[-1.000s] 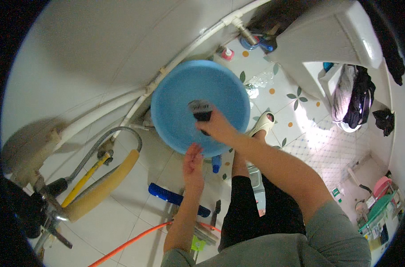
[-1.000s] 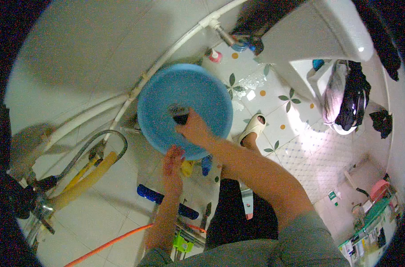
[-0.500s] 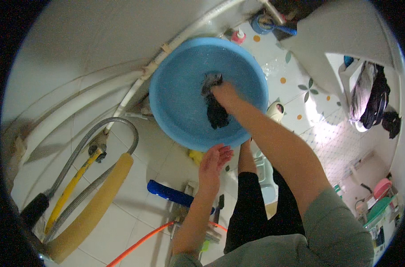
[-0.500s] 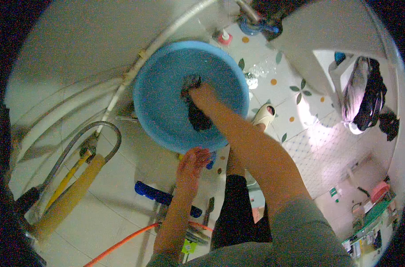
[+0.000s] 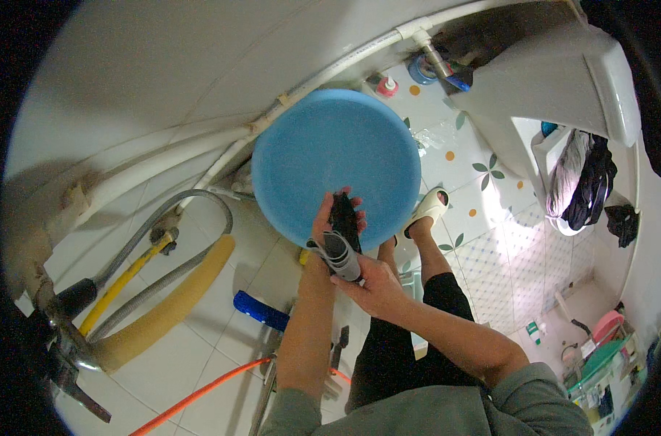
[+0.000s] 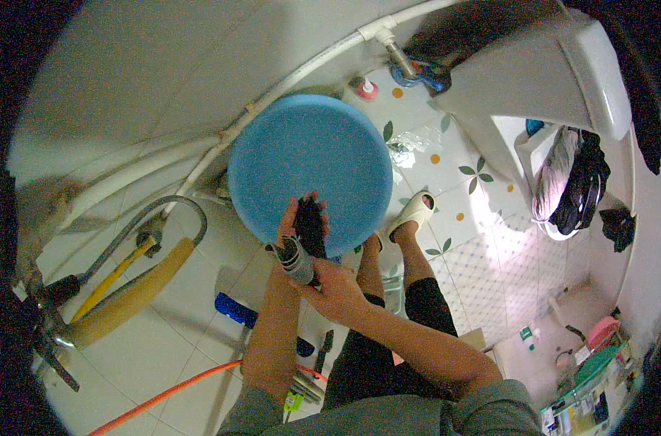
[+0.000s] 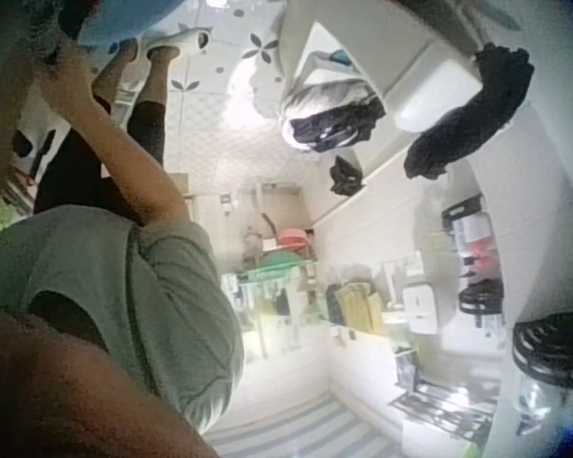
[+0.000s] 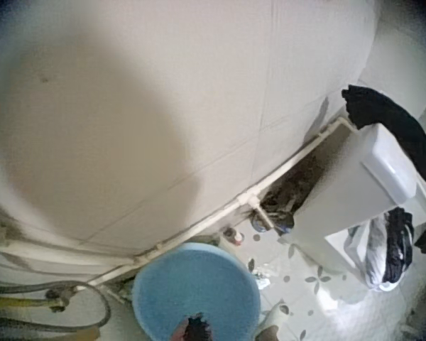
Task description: The person washes clothes by scrubbing and wringing them out by hand in a basin of water, places washed garments onto the toilet, and scrubs additional clothing in the basin.
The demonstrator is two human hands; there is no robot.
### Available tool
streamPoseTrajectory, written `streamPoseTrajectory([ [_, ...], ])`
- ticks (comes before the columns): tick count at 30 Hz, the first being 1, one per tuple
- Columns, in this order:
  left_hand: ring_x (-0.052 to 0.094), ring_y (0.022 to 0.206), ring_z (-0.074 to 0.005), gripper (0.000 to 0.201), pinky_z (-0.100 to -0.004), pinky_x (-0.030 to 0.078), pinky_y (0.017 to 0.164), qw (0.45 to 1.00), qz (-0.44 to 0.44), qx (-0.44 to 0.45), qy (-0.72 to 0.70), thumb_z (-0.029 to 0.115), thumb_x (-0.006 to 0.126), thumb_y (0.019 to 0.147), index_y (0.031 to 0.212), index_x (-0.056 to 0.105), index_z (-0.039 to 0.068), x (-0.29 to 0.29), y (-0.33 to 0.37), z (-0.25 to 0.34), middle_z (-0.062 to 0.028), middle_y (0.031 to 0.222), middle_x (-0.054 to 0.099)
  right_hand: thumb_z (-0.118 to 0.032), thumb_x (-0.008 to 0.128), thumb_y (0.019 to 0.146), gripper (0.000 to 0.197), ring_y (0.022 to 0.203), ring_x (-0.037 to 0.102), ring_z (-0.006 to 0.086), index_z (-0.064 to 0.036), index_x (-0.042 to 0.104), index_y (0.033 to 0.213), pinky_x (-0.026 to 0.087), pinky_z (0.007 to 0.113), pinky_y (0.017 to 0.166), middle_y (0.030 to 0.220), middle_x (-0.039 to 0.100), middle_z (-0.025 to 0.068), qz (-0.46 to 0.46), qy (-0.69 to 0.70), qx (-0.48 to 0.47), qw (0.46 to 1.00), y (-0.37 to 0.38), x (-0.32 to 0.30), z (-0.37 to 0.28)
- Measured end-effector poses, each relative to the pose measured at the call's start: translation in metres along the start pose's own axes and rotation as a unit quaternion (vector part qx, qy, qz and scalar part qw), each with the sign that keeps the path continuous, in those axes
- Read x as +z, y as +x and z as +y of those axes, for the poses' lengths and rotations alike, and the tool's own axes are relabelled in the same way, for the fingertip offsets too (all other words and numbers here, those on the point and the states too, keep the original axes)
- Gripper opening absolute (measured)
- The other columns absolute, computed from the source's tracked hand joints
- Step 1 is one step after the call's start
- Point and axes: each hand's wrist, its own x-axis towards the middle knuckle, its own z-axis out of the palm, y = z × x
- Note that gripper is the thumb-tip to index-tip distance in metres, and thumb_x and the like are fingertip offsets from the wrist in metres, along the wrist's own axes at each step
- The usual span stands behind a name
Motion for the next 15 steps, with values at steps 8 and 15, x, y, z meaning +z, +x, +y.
streamPoseTrajectory([
  [8,0.058,0.111,-0.0356,0.072,-0.0473,0.048,0.096,0.996,0.02,0.084,0.007,0.065,0.038,0.093,0.138,0.043,0.009,0.068,-0.014,-0.017,-0.0181,0.12,0.058,-0.036,0.059,0.088,0.042,0.078,0.064,0.0401,0.0044,0.061,0.099,0.049,0.049,0.065,0.082,0.063,0.0234,0.058,-0.269,-0.076,0.958,0.04,-0.024,0.009],
  [15,0.058,0.11,-0.033,0.056,-0.0445,0.049,0.095,0.985,0.069,0.115,0.105,0.044,0.053,0.095,0.138,0.043,0.009,0.045,-0.018,-0.021,-0.0149,0.116,0.059,-0.049,0.058,0.085,0.054,0.089,0.063,0.0456,0.0024,0.059,0.104,0.051,0.054,0.08,0.091,0.064,0.0302,-0.035,-0.172,0.105,0.979,0.058,-0.044,0.003],
])
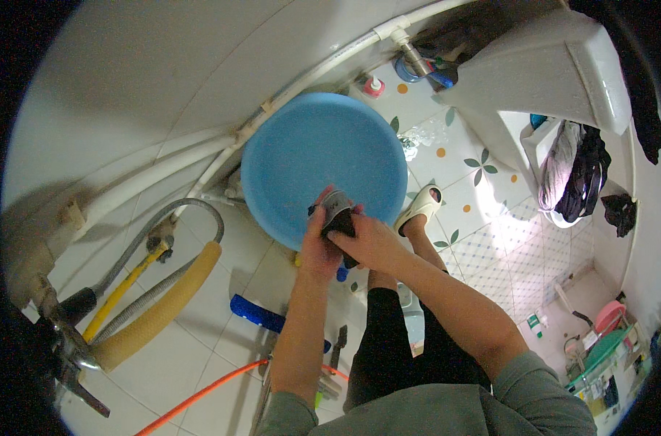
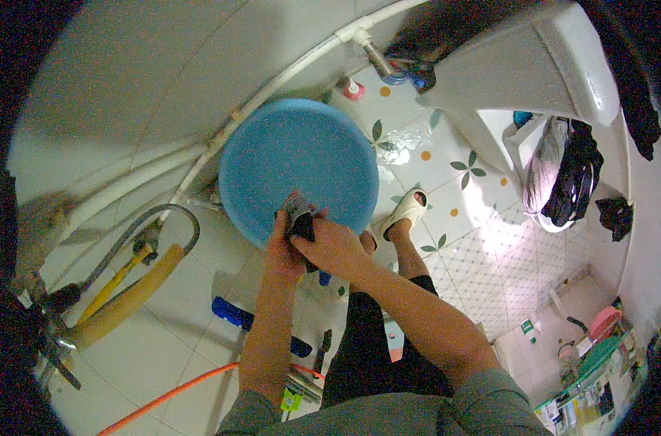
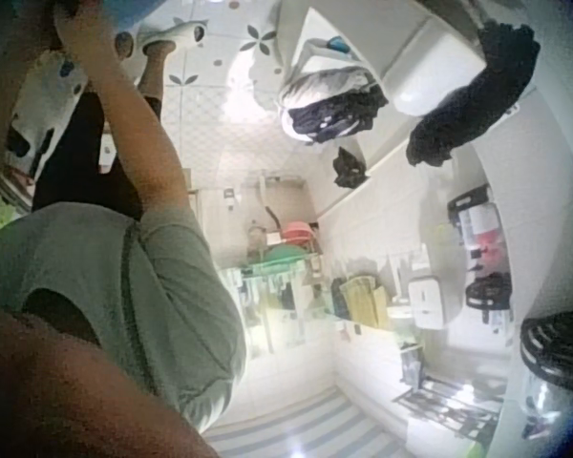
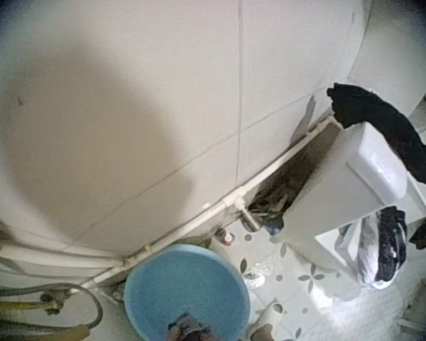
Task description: The person washes clothes by scrubbing and wringing them out by hand in a basin of water, places washed garments onto the toilet, and scrubs additional clothing in the basin.
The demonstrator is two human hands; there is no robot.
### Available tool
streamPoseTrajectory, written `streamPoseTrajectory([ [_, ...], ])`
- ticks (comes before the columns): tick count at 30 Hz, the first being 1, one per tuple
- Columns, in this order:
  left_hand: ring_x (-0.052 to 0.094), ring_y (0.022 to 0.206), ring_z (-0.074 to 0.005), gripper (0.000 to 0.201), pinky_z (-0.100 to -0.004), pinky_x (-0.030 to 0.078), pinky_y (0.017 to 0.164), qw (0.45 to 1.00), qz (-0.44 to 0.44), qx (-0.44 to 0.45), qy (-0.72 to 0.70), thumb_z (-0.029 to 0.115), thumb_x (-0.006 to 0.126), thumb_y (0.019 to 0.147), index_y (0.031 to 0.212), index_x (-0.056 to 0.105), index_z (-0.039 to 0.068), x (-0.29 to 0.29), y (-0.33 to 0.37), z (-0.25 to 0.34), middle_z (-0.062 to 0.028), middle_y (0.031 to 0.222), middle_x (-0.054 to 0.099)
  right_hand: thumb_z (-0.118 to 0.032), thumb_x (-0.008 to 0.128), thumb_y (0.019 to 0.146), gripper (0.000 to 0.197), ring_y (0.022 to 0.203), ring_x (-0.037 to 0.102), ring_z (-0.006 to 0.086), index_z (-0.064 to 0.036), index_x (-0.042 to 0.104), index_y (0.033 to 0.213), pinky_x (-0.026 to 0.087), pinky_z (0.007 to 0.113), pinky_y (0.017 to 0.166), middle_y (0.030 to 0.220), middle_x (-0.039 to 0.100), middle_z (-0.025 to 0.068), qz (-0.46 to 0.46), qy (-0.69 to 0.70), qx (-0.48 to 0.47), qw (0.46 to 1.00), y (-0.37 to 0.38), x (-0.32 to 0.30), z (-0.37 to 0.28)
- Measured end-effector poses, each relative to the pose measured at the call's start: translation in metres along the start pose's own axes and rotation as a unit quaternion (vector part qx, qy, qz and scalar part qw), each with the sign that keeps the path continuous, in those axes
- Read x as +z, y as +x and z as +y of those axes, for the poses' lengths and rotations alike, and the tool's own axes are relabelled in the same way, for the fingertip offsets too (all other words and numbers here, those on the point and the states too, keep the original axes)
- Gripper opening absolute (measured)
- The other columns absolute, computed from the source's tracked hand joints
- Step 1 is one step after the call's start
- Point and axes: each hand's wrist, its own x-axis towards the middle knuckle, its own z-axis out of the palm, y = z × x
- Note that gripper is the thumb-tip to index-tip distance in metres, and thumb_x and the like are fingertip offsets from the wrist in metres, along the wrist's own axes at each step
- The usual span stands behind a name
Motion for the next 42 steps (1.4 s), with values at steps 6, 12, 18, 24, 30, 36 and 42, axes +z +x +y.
streamPoseTrajectory([
  [6,0.058,0.107,-0.0249,0.049,-0.0379,0.051,0.09,0.992,0.113,0.054,-0.005,0.018,0.057,0.094,0.14,0.041,0.012,0.026,0.001,-0.004,-0.0122,0.118,0.057,-0.04,0.066,0.078,0.066,0.097,0.061,0.0461,0.0,0.046,0.126,0.049,0.05,0.085,0.107,0.062,0.029,0.251,0.025,-0.174,0.952,-0.003,0.015,0.035],
  [12,0.055,0.114,-0.0284,0.053,-0.0412,0.048,0.096,0.993,0.104,0.037,0.038,0.019,0.057,0.095,0.143,0.038,0.013,0.016,0.005,0.013,-0.0138,0.128,0.052,-0.03,0.062,0.077,0.05,0.092,0.063,0.0433,0.0043,0.055,0.112,0.051,0.046,0.081,0.096,0.065,0.0273,0.022,0.116,0.002,0.993,-0.008,-0.009,0.012],
  [18,0.048,0.126,-0.0313,0.071,-0.0416,0.038,0.106,0.91,-0.06,0.123,0.391,0.033,0.068,0.086,0.146,0.036,0.013,0.018,0.004,0.058,-0.0135,0.137,0.048,-0.031,0.06,0.077,0.038,0.074,0.067,0.0324,0.0045,0.063,0.09,0.053,0.044,0.069,0.073,0.066,0.02,-0.071,0.079,0.012,0.994,-0.007,-0.04,-0.007],
  [24,0.049,0.125,-0.0297,0.079,-0.0398,0.039,0.104,0.709,-0.239,0.02,0.663,0.03,0.079,0.074,0.141,0.043,0.01,0.071,-0.02,0.07,-0.0145,0.136,0.05,-0.031,0.061,0.076,0.038,0.062,0.063,0.0191,0.0034,0.063,0.092,0.048,0.033,0.054,0.068,0.064,0.0104,-0.206,0.034,-0.014,0.978,-0.005,-0.08,-0.021],
  [30,0.063,0.101,-0.0274,0.05,-0.0394,0.05,0.087,0.675,-0.076,0.053,0.732,0.022,0.079,0.075,0.117,0.057,0.005,0.057,-0.018,0.034,-0.0124,0.11,0.063,-0.041,0.068,0.075,0.048,0.061,0.062,0.0175,0.0013,0.064,0.098,0.048,0.03,0.052,0.071,0.065,0.0102,-0.217,0.042,0.002,0.975,0.01,-0.08,-0.016],
  [36,0.063,0.078,-0.0204,0.029,-0.0317,0.051,0.067,0.837,0.009,0.021,0.547,0.015,0.072,0.082,0.105,0.058,0.002,0.044,-0.019,0.034,-0.0081,0.088,0.065,-0.043,0.069,0.08,0.068,0.067,0.068,0.0272,0.0001,0.05,0.129,0.056,0.04,0.062,0.085,0.068,0.0154,-0.039,0.258,0.014,0.965,-0.011,-0.064,-0.017],
  [42,0.057,0.059,-0.0153,0.02,-0.0265,0.043,0.047,0.949,0.045,-0.138,0.281,0.011,0.069,0.082,0.097,0.058,0.004,0.072,-0.041,0.051,-0.0053,0.075,0.061,-0.021,0.072,0.077,0.069,0.13,0.044,0.0288,-0.0138,0.044,0.139,0.046,0.042,0.101,0.138,0.048,0.0143,0.26,-0.382,-0.428,0.777,-0.032,-0.075,-0.018],
])
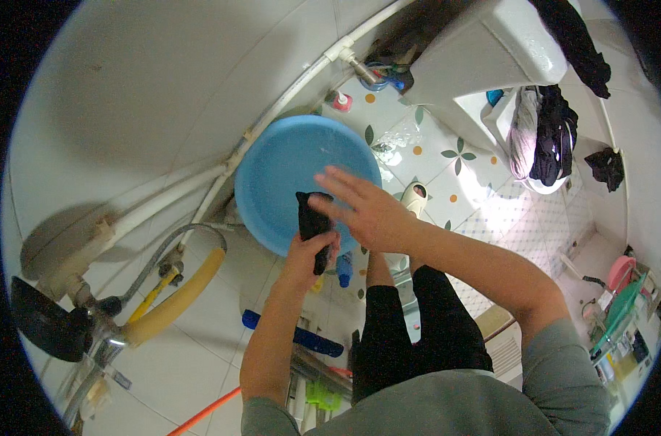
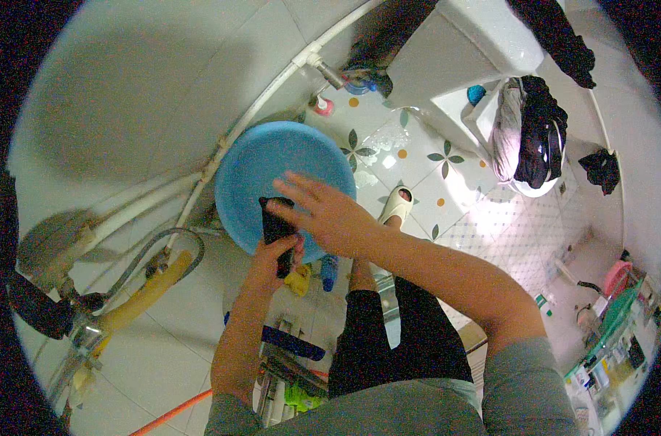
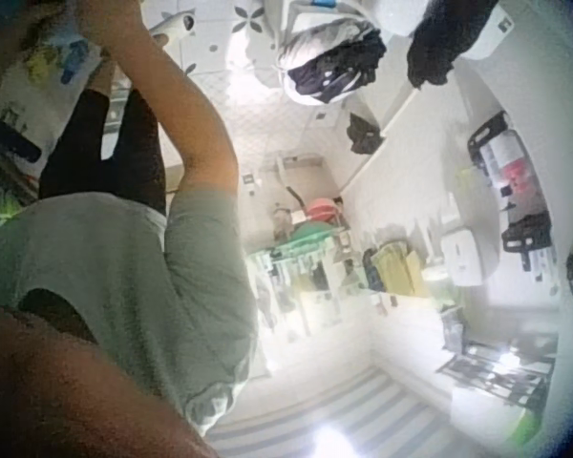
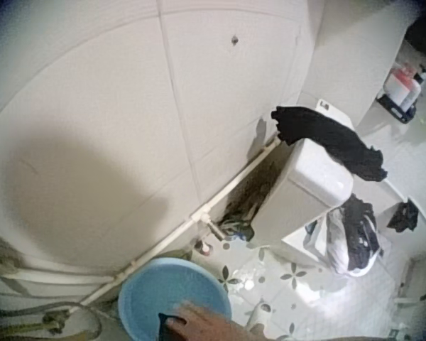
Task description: The person washes clothes by scrubbing and wringing them out by hand in a basin of water, places washed garments onto the toilet, and scrubs additional clothing in the basin.
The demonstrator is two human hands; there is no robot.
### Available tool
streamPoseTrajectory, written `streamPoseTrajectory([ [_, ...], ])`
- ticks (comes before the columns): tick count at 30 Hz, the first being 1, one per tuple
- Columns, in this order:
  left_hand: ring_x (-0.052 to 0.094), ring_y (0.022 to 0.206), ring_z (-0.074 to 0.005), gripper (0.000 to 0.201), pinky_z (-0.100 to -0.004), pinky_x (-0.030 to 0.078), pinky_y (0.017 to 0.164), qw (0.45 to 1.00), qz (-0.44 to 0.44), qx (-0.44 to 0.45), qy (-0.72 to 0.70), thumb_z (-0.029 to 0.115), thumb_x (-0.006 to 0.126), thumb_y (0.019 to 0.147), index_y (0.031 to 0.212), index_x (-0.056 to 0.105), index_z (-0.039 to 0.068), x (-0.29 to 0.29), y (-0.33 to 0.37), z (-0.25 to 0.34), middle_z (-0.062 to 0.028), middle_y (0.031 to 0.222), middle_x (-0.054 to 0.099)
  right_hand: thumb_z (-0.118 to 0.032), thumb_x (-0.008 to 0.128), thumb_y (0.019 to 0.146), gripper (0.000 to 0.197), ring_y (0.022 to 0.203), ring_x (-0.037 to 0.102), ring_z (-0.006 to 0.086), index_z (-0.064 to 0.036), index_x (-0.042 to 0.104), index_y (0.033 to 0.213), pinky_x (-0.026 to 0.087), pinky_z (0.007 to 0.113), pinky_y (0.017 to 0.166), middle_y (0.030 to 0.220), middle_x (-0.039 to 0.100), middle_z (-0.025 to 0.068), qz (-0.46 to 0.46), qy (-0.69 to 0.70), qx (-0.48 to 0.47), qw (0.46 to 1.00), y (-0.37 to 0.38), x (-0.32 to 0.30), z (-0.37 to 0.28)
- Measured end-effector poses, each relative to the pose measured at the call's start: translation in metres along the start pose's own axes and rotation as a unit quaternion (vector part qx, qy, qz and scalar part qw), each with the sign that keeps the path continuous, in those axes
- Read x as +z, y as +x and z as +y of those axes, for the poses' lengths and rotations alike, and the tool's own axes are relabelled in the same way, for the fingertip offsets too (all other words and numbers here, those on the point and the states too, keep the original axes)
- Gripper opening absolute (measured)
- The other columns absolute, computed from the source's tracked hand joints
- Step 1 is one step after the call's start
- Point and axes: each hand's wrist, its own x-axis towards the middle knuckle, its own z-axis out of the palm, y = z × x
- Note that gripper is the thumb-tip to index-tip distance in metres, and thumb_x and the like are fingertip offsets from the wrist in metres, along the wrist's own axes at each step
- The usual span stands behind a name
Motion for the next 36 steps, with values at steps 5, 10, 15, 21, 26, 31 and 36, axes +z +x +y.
streamPoseTrajectory([
  [5,0.052,0.055,-0.0127,0.02,-0.0255,0.039,0.045,0.982,-0.172,-0.048,0.059,0.017,0.07,0.082,0.092,0.057,0.005,0.003,-0.03,0.026,-0.0031,0.07,0.056,-0.017,0.065,0.076,0.057,0.124,0.049,0.0259,-0.0174,0.052,0.131,0.044,0.04,0.101,0.121,0.059,0.0065,0.022,0.034,-0.214,0.976,0.044,-0.021,-0.002],
  [10,0.053,0.055,-0.0143,0.022,-0.0277,0.041,0.046,0.947,-0.092,0.012,0.307,0.021,0.07,0.083,0.094,0.057,0.007,-0.002,-0.036,0.039,-0.0029,0.069,0.056,-0.019,0.063,0.076,0.025,0.11,0.056,0.023,-0.0139,0.065,0.1,0.051,0.042,0.08,0.108,0.063,0.0041,-0.179,0.028,-0.204,0.962,0.062,-0.012,-0.006],
  [15,0.065,0.069,-0.0335,0.026,-0.0433,0.049,0.059,0.748,0.082,0.275,0.599,0.022,0.067,0.081,0.097,0.057,0.005,-0.014,-0.019,0.031,-0.0123,0.074,0.065,-0.018,0.064,0.074,0.012,0.083,0.067,0.0272,-0.007,0.067,0.077,0.053,0.044,0.065,0.084,0.066,0.0136,-0.254,0.073,-0.036,0.964,0.061,0.008,-0.02],
  [21,0.065,0.068,-0.035,0.021,-0.046,0.049,0.06,0.585,0.117,0.205,0.776,0.021,0.065,0.08,0.094,0.055,0.009,-0.03,-0.004,0.034,-0.0137,0.069,0.064,-0.023,0.065,0.073,0.021,0.064,0.068,0.0287,-0.0023,0.066,0.074,0.053,0.043,0.058,0.069,0.067,0.0163,-0.327,0.245,0.221,0.886,0.039,0.053,-0.03],
  [26,0.065,0.075,-0.0336,0.022,-0.0455,0.05,0.062,0.555,0.094,0.304,0.769,0.015,0.064,0.08,0.1,0.057,0.01,-0.027,0.006,0.043,-0.0158,0.087,0.066,-0.026,0.064,0.071,0.028,0.06,0.062,0.0304,-0.0009,0.068,0.081,0.049,0.047,0.058,0.067,0.065,0.0188,-0.368,0.533,0.384,0.658,0.031,0.066,-0.013],
  [31,0.064,0.076,-0.0306,0.032,-0.0424,0.051,0.065,0.523,0.039,0.412,0.745,0.015,0.066,0.081,0.111,0.056,0.006,-0.029,-0.011,0.025,-0.0156,0.089,0.064,-0.021,0.067,0.07,0.029,0.073,0.064,0.0329,-0.0021,0.066,0.092,0.051,0.046,0.068,0.077,0.065,0.0177,-0.371,0.273,0.19,0.867,0.042,0.044,-0.013],
  [36,0.062,0.071,-0.0213,0.029,-0.0358,0.05,0.061,0.882,0.103,0.184,0.422,0.017,0.064,0.085,0.111,0.056,0.005,-0.001,-0.046,0.025,-0.0092,0.081,0.062,-0.017,0.063,0.078,0.049,0.109,0.06,0.0347,-0.0099,0.055,0.126,0.052,0.047,0.084,0.129,0.056,0.0174,-0.085,0.1,0.191,0.973,0.029,-0.026,-0.059],
])
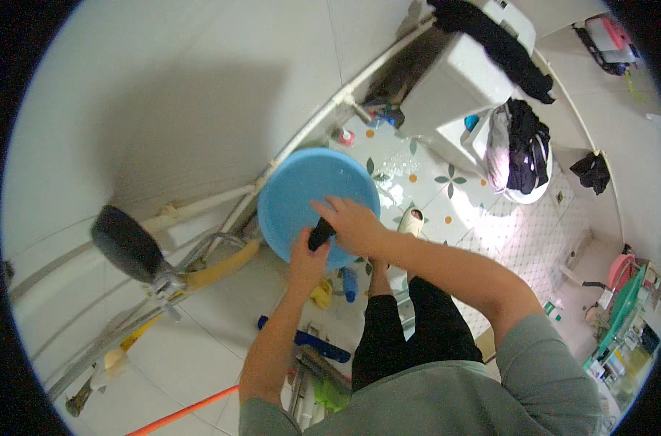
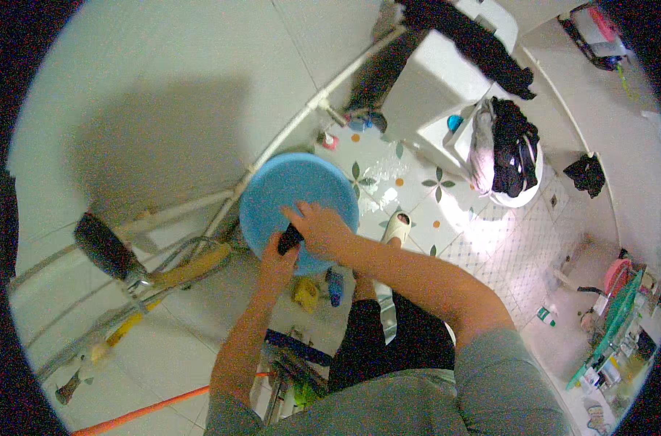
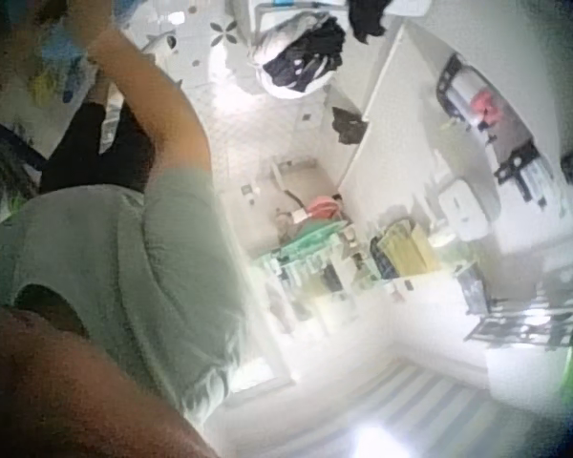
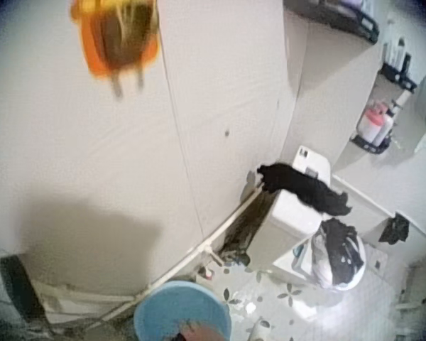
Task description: The person washes clothes by scrubbing and wringing them out by hand in a basin of water, places washed garments onto the toilet, and scrubs additional clothing in the basin.
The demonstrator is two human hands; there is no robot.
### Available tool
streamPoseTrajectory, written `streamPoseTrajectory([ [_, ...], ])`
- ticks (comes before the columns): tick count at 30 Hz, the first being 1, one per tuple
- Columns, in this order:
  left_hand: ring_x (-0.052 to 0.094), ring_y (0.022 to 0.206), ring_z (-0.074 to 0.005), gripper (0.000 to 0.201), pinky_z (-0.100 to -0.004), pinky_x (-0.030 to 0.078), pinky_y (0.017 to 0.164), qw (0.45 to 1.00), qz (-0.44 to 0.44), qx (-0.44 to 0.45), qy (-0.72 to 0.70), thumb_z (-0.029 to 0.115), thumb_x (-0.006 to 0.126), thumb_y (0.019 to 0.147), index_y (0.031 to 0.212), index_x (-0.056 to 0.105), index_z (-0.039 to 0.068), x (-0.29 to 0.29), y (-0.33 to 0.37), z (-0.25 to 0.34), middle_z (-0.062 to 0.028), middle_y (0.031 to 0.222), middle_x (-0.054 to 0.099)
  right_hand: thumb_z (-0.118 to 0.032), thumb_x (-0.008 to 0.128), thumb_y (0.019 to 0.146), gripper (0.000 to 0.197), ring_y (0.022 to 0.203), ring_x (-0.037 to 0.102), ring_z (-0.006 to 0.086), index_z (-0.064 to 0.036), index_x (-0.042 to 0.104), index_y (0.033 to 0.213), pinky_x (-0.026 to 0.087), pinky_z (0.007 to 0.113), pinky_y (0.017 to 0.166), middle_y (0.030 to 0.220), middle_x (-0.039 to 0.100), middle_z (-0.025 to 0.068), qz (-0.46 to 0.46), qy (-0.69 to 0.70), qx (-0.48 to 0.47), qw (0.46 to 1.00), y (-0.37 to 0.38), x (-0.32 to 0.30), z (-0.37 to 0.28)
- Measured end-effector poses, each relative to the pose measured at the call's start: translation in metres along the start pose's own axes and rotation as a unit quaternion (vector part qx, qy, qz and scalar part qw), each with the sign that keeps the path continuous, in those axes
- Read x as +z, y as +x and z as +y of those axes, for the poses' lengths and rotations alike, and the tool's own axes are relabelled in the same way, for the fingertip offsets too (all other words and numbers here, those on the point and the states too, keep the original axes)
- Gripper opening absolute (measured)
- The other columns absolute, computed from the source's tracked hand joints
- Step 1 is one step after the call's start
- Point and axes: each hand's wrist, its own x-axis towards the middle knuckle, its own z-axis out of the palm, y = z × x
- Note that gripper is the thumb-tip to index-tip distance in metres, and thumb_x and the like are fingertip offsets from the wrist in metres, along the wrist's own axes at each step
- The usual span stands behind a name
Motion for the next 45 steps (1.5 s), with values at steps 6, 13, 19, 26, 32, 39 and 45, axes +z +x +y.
streamPoseTrajectory([
  [6,0.053,0.057,-0.0119,0.014,-0.026,0.044,0.05,0.873,-0.168,-0.207,-0.409,0.022,0.058,0.088,0.096,0.056,0.01,-0.021,-0.052,0.079,-0.0034,0.075,0.057,-0.021,0.054,0.084,0.052,0.125,0.048,0.0307,-0.0127,0.047,0.135,0.044,0.043,0.098,0.125,0.054,0.015,0.101,-0.163,-0.313,0.93,-0.027,-0.08,-0.028],
  [13,0.054,0.057,-0.0123,0.02,-0.0265,0.04,0.047,0.925,-0.298,-0.107,-0.211,0.022,0.065,0.085,0.094,0.054,0.007,-0.053,-0.079,0.147,-0.0025,0.068,0.056,-0.018,0.055,0.081,0.015,0.085,0.064,0.0257,-0.0066,0.062,0.089,0.054,0.037,0.068,0.089,0.063,0.0091,-0.049,-0.231,-0.264,0.935,-0.015,-0.151,-0.073],
  [19,0.066,0.072,-0.0279,0.038,-0.0414,0.049,0.061,0.934,0.036,0.326,0.145,0.017,0.072,0.078,0.11,0.054,0.005,-0.052,-0.084,0.146,-0.0122,0.079,0.066,-0.017,0.059,0.08,0.018,0.08,0.069,0.0295,-0.0069,0.065,0.092,0.055,0.042,0.067,0.083,0.068,0.0143,-0.081,-0.223,-0.173,0.956,-0.007,-0.173,-0.096],
  [26,0.064,0.077,-0.0402,0.039,-0.0505,0.05,0.064,0.857,0.034,0.336,0.39,0.021,0.072,0.075,0.104,0.051,0.007,-0.084,-0.086,0.164,-0.0172,0.078,0.066,-0.021,0.062,0.073,0.02,0.074,0.069,0.033,-0.0055,0.069,0.085,0.053,0.047,0.064,0.087,0.07,0.018,-0.199,-0.107,0.008,0.974,-0.008,-0.162,-0.114],
  [32,0.066,0.074,-0.0356,0.031,-0.0464,0.05,0.06,0.806,0.025,0.412,0.425,0.018,0.071,0.075,0.095,0.049,0.007,-0.101,-0.088,0.172,-0.0142,0.075,0.065,-0.017,0.061,0.07,0.011,0.045,0.051,0.0186,-0.006,0.062,0.066,0.037,0.034,0.042,0.056,0.056,0.005,-0.198,0.33,0.154,0.91,-0.016,-0.145,-0.11],
  [39,0.064,0.089,-0.0355,0.037,-0.0475,0.051,0.072,0.772,-0.003,0.432,0.466,0.016,0.072,0.072,0.102,0.052,0.008,-0.114,-0.077,0.184,-0.0147,0.092,0.065,-0.018,0.063,0.069,0.012,0.044,0.042,0.012,-0.008,0.058,0.062,0.03,0.03,0.039,0.051,0.046,0.001,-0.225,0.356,0.233,0.877,-0.012,-0.155,-0.125],
  [45,0.062,0.093,-0.0341,0.039,-0.0445,0.05,0.077,0.828,0.072,0.415,0.37,0.013,0.07,0.077,0.111,0.053,0.007,-0.088,-0.102,0.191,-0.0163,0.096,0.062,-0.021,0.065,0.075,0.023,0.073,0.065,0.034,-0.0102,0.065,0.096,0.052,0.045,0.062,0.084,0.067,0.015,-0.078,-0.134,-0.004,0.988,0.0,-0.173,-0.118],
])
